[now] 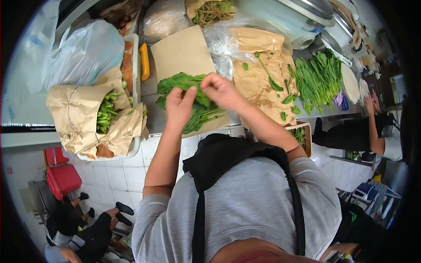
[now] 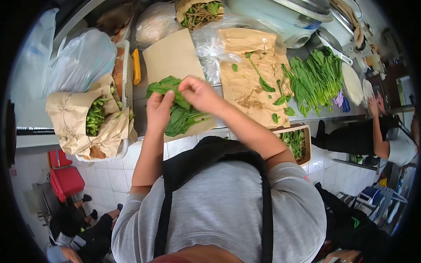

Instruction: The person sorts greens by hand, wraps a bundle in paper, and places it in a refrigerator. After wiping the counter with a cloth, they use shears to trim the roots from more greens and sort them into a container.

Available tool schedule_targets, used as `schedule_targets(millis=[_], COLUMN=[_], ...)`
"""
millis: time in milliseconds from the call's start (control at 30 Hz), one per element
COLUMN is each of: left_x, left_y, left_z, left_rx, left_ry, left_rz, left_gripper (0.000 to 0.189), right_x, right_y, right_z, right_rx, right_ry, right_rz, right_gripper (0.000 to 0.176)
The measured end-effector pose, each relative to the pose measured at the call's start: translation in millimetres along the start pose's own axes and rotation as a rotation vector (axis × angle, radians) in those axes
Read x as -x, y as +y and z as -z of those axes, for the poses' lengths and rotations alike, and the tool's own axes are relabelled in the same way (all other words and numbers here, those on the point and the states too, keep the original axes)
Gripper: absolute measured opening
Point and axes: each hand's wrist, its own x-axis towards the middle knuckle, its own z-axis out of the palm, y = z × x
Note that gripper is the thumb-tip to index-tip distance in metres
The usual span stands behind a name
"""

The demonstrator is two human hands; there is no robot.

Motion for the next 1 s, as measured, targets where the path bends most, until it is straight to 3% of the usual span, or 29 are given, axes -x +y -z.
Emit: schedule_targets(millis=[167, 233, 367, 467, 600, 633, 700, 800, 900, 1000], left_x=[-7.3, -9.4, -10.7, -14.4, -11.8, -11.4, -2.9, 5.1, 11.6, 1.3], left_y=[2.3, -23.8, -61.5, -69.1, -59.7, -61.6, -52.3, -32.4, -0.4, 10.4], left_z=[10.4, 17.0, 21.4, 25.7, 30.7, 30.9, 34.0, 25.2, -14.7, -66.6], left_rx=[0.16, -0.181, -0.678, -0.556, -0.359, -0.333, -0.351, -0.787, -0.924, -0.668], left_ry=[0.159, 0.178, 0.16, 0.156, 0.31, 0.377, 0.386, 0.434, 0.468, 0.254], left_rz=[0.237, 0.189, 0.031, -0.002, 0.115, -0.038, -0.113, -0.424, -0.526, -0.617], left_gripper=[0.01, 0.014, 0.02, 0.025, 0.053, 0.058, 0.062, 0.068, 0.067, 0.066], right_x=[8.0, 14.8, 34.2, 54.8, 94.5, 106.3, 135.1, 169.8, 187.6, 197.0], right_y=[6.6, 7.4, 15.9, 21.2, 34.4, 35.4, 23.2, 25.4, 32.8, 37.5], right_z=[4.5, 16.3, 37.5, 69.6, 139.1, 158.2, 192.6, 233.2, 261.6, 287.9], right_rx=[0.278, 0.421, 0.388, 0.381, 0.51, 0.602, 0.776, 1.299, 1.453, 1.283], right_ry=[0.113, 0.099, 0.05, 0.215, 0.545, 0.648, 0.817, 0.909, 0.92, 0.891], right_rz=[0.073, 0.09, 0.056, 0.033, 0.0, 0.004, -0.216, -0.43, -0.644, -0.741], right_gripper=[0.015, 0.017, 0.016, 0.015, 0.015, 0.015, 0.028, 0.056, 0.08, 0.083])
